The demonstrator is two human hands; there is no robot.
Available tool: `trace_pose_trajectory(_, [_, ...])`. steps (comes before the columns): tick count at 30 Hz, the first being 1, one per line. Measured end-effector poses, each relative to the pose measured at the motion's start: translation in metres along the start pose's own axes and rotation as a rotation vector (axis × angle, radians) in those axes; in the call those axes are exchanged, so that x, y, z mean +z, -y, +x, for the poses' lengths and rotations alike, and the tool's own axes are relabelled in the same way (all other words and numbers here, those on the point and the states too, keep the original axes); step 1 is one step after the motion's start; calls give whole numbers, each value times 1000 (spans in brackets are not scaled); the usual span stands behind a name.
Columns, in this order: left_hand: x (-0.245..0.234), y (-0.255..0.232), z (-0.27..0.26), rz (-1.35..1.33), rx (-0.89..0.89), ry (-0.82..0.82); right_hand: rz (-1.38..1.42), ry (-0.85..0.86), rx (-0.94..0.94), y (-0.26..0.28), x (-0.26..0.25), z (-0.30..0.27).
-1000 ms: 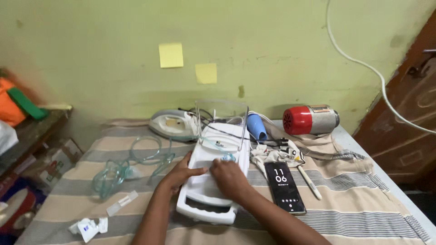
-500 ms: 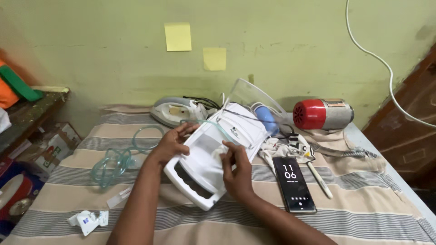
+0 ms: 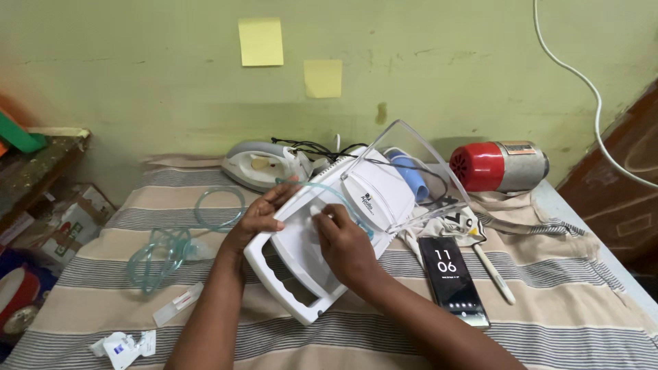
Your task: The person wipes the inside of a white plastic medical device with a white cloth. They then place a clear plastic mask with a blue hose into the device and close the lid. Finally, they plug in the power cord.
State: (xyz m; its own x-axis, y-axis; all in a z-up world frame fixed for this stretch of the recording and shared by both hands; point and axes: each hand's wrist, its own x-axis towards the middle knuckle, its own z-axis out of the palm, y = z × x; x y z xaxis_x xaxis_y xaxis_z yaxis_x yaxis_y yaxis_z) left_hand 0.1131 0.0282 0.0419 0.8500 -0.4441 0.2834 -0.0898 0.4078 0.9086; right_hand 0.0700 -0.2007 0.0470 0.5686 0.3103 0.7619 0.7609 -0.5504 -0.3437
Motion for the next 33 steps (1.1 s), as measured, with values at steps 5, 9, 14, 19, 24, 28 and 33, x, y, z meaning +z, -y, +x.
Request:
trace_pose_trajectory(5, [21,0,-4,-322,54,-50,-19,-58,-57,11,20,14])
trace_pose_trajectory(9, [27,5,-6,-462,92,-79,363,119,158,21,25,16])
trace_pose_trajectory(14, [4,31,-1,-366,132,-73,516,366,117,14,8,14])
trace_pose_trajectory(19, [-22,57,0,-375,150,-151,126,192,55,19,13,9])
trace_pose_trajectory(24, [-18,55,3,-172,104,-198,235,304,382,22,17,9])
trace_pose_trajectory(28, [-3,43,3,-211,104,-214,714,427,617,17,16,10])
trace_pose_trajectory(33, [7,34,-2,-164,109,-133,895,508,542,-1,22,7])
